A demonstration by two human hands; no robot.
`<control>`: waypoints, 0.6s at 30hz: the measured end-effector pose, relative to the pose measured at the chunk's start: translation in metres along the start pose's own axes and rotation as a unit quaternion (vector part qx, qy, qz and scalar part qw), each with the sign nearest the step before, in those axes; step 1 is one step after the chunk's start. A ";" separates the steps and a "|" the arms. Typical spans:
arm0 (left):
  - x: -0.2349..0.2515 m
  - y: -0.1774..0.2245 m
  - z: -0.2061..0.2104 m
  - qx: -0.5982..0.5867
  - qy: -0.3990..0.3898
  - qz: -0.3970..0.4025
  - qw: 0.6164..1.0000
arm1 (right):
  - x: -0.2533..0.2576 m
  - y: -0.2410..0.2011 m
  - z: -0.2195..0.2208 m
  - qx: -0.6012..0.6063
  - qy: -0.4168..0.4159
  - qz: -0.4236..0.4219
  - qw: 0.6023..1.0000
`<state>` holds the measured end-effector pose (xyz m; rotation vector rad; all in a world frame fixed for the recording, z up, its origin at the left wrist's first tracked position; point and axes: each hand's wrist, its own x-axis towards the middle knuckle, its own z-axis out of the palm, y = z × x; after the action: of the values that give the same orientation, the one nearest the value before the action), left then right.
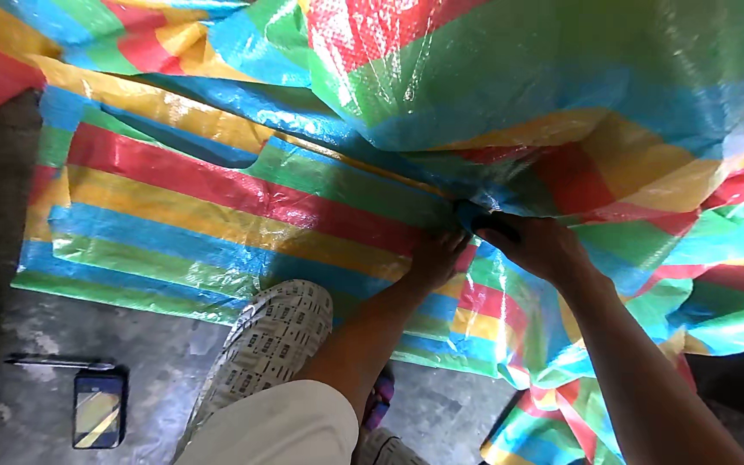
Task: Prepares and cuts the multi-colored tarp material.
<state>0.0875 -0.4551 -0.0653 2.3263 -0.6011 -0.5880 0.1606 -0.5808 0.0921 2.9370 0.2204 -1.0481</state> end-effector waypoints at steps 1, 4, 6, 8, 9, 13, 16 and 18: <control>0.000 0.000 0.000 -0.001 -0.001 0.002 1.000 | 0.001 -0.001 0.000 0.001 0.001 -0.004 1.000; -0.001 0.003 -0.004 -0.012 -0.017 0.002 1.000 | 0.004 -0.004 -0.002 0.007 0.005 -0.015 1.000; 0.000 0.004 -0.006 -0.015 -0.026 0.002 1.000 | 0.006 -0.007 -0.002 0.010 0.006 -0.024 1.000; 0.001 0.004 -0.009 -0.024 -0.037 -0.002 0.999 | 0.009 -0.009 -0.001 0.012 0.014 -0.036 0.999; 0.001 0.005 -0.011 -0.028 -0.036 -0.005 0.999 | 0.010 -0.010 -0.001 0.014 0.018 -0.041 0.999; 0.006 0.009 -0.014 -0.050 -0.038 -0.024 0.998 | 0.015 -0.019 -0.003 0.027 0.021 -0.051 0.998; 0.009 0.010 -0.018 -0.054 -0.047 -0.030 0.997 | 0.020 -0.026 -0.005 0.024 0.014 -0.058 0.998; 0.010 0.012 -0.022 -0.058 -0.074 -0.039 0.995 | 0.022 -0.030 -0.005 0.019 0.021 -0.072 0.997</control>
<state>0.1042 -0.4585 -0.0446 2.2194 -0.5298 -0.8156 0.1767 -0.5481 0.0828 3.0178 0.4233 -1.0175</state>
